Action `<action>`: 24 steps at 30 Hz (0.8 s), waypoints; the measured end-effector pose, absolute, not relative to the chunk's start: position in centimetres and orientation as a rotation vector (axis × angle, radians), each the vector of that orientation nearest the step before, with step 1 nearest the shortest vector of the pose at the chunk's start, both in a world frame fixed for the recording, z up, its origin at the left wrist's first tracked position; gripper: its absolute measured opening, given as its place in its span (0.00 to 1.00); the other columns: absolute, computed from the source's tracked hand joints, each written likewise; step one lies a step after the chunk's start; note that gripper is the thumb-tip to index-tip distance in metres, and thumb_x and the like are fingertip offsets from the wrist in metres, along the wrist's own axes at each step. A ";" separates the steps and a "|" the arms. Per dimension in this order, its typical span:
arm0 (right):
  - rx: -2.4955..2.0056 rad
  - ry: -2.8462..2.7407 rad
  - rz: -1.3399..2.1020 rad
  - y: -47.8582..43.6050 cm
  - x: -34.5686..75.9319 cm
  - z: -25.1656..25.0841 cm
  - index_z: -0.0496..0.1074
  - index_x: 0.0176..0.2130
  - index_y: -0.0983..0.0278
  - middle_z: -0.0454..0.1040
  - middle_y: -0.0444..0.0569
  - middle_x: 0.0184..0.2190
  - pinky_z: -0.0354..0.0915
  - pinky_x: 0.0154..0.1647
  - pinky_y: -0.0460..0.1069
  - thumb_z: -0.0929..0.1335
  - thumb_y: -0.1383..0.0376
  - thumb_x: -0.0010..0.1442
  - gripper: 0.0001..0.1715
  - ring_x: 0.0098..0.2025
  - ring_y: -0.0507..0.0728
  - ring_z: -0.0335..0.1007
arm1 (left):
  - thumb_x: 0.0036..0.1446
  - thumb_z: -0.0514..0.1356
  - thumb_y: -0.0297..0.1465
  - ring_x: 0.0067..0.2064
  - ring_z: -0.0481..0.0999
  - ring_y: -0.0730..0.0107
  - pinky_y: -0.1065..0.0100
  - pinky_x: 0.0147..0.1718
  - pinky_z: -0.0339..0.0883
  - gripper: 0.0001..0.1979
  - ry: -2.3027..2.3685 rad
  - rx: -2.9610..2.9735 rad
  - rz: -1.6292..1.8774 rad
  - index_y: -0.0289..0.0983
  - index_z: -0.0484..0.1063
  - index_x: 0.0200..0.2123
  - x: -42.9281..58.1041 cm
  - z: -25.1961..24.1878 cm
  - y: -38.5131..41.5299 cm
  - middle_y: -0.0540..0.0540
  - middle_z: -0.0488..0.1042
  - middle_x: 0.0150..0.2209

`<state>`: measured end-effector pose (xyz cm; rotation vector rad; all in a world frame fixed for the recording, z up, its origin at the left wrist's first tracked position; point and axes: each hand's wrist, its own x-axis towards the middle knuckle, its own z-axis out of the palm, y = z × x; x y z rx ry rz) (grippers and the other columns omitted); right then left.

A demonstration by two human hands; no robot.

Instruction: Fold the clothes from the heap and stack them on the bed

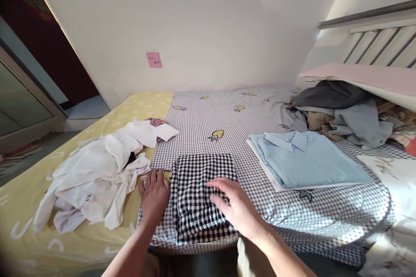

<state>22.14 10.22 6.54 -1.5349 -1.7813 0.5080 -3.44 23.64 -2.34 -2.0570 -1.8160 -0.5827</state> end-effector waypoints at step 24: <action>-1.690 -2.120 0.198 9.7 20.8 -1.3 0.73 0.61 0.54 0.76 0.51 0.61 0.64 0.61 0.66 0.66 0.83 0.46 0.47 0.62 0.68 0.69 | 0.72 0.43 0.31 0.69 0.64 0.43 0.38 0.68 0.52 0.26 -1.902 -2.122 -0.636 0.28 0.66 0.65 -2.8 -1.6 23.1 0.30 0.69 0.67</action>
